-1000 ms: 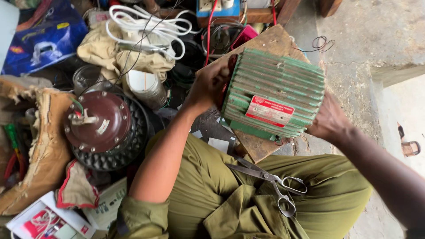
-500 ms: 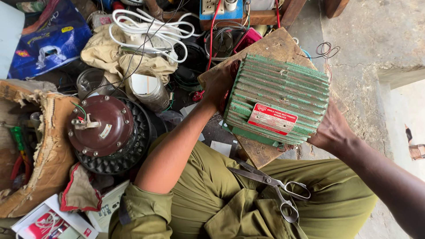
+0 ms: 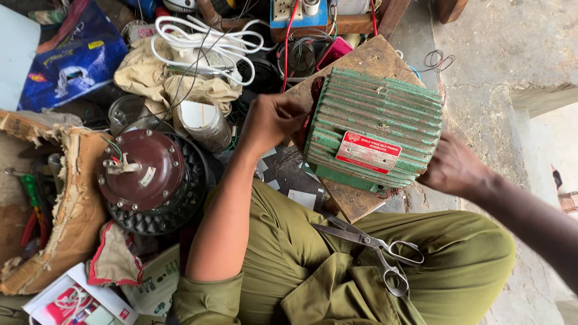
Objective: The person sits on the floor and works on a green electric motor, manipulating copper windings and adjusting components with their hands. They repeatedly reposition the motor and handle wires while surrounded by tools and parts.
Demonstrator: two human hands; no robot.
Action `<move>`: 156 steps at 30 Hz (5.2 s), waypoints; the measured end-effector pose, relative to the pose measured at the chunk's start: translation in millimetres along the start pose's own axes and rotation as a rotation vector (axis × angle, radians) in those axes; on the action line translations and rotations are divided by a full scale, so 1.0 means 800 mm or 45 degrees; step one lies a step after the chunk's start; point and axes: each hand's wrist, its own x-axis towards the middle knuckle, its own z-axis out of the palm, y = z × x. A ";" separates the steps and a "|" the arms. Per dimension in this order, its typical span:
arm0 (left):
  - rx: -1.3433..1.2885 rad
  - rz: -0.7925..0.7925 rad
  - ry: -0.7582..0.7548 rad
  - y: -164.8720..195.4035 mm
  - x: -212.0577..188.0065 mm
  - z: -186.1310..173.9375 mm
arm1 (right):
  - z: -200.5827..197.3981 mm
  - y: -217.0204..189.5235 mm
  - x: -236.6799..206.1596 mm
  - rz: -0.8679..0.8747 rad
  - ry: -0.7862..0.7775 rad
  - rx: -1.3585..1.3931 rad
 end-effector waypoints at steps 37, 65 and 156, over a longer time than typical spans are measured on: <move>0.111 0.257 -0.090 0.019 0.001 0.014 | 0.001 -0.030 0.028 0.843 0.280 0.280; 0.329 0.317 0.146 0.014 -0.011 0.020 | 0.004 0.005 -0.009 -0.136 -0.074 0.025; 0.184 0.408 0.079 0.024 -0.008 0.026 | 0.024 -0.027 0.033 0.669 0.422 0.238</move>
